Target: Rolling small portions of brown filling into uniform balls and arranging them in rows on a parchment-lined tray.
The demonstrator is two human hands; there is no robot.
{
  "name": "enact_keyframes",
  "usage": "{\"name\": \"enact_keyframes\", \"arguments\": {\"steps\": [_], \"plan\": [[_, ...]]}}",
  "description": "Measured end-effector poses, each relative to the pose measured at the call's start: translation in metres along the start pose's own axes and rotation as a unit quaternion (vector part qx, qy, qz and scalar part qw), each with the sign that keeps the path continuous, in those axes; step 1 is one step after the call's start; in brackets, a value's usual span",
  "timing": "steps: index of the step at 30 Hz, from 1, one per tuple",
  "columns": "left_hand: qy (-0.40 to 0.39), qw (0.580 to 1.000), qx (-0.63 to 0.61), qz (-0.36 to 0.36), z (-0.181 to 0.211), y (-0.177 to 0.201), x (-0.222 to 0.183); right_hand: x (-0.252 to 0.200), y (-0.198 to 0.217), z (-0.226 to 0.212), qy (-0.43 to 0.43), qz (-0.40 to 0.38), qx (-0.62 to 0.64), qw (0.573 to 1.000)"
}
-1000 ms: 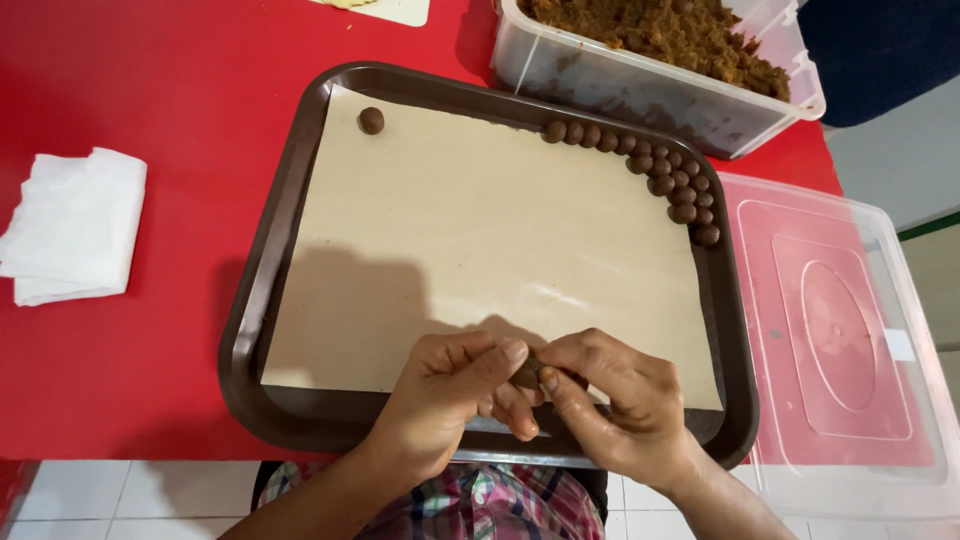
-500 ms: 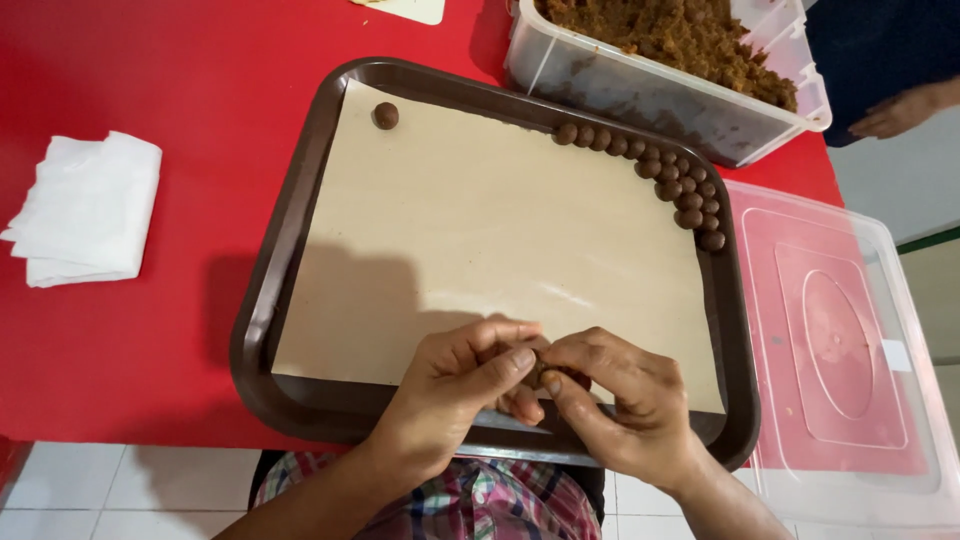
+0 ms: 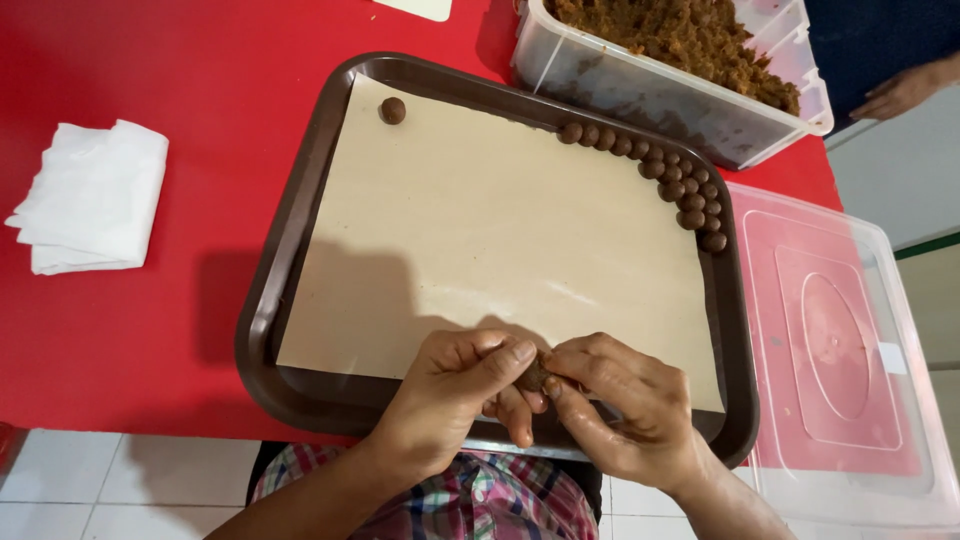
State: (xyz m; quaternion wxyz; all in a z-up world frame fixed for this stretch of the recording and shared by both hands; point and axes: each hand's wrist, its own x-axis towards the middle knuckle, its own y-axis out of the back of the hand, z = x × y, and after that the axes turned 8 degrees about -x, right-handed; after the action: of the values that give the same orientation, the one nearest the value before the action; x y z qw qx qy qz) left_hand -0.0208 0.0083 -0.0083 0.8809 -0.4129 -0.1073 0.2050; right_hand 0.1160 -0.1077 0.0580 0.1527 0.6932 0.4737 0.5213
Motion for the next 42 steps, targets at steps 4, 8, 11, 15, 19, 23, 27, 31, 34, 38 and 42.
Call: {"name": "enact_keyframes", "arguments": {"steps": [4,8,11,15,19,23,27,31,34,38,42], "plan": [[0.019,0.999,-0.042,0.003,-0.002,0.0,-0.001,0.001,0.003,-0.002,-0.031,-0.023,0.014,0.999],[-0.008,0.999,-0.034,-0.024,-0.003,-0.001,-0.002,0.001,0.0,-0.005,-0.016,-0.006,-0.003,1.0],[0.002,1.0,-0.015,-0.025,-0.002,0.001,-0.003,0.002,-0.003,-0.005,-0.017,0.0,-0.013,1.0],[0.016,0.998,-0.054,0.002,-0.004,0.003,-0.004,0.001,-0.002,-0.002,-0.034,-0.006,0.016,0.999],[0.007,0.999,-0.033,0.004,0.0,0.002,-0.004,0.002,0.001,-0.004,-0.076,-0.026,0.034,0.996],[-0.022,1.0,-0.012,-0.015,0.001,0.002,-0.005,0.01,-0.003,-0.01,-0.027,-0.017,0.007,0.999],[-0.013,1.0,-0.022,-0.004,0.001,0.004,-0.004,0.009,-0.011,-0.004,-0.04,-0.004,0.007,0.999],[0.026,0.995,-0.085,0.035,0.004,0.003,-0.003,0.004,-0.013,0.005,-0.157,0.007,0.179,0.971],[0.005,0.989,-0.144,0.024,0.006,0.007,-0.002,0.012,-0.012,0.021,-0.215,0.001,0.245,0.945],[0.006,0.967,-0.255,0.024,0.002,0.025,0.002,0.052,-0.01,0.064,-0.248,0.055,0.285,0.924],[0.042,0.939,-0.332,0.078,0.006,0.042,0.005,0.119,0.005,0.156,-0.164,0.11,0.255,0.946]]}}
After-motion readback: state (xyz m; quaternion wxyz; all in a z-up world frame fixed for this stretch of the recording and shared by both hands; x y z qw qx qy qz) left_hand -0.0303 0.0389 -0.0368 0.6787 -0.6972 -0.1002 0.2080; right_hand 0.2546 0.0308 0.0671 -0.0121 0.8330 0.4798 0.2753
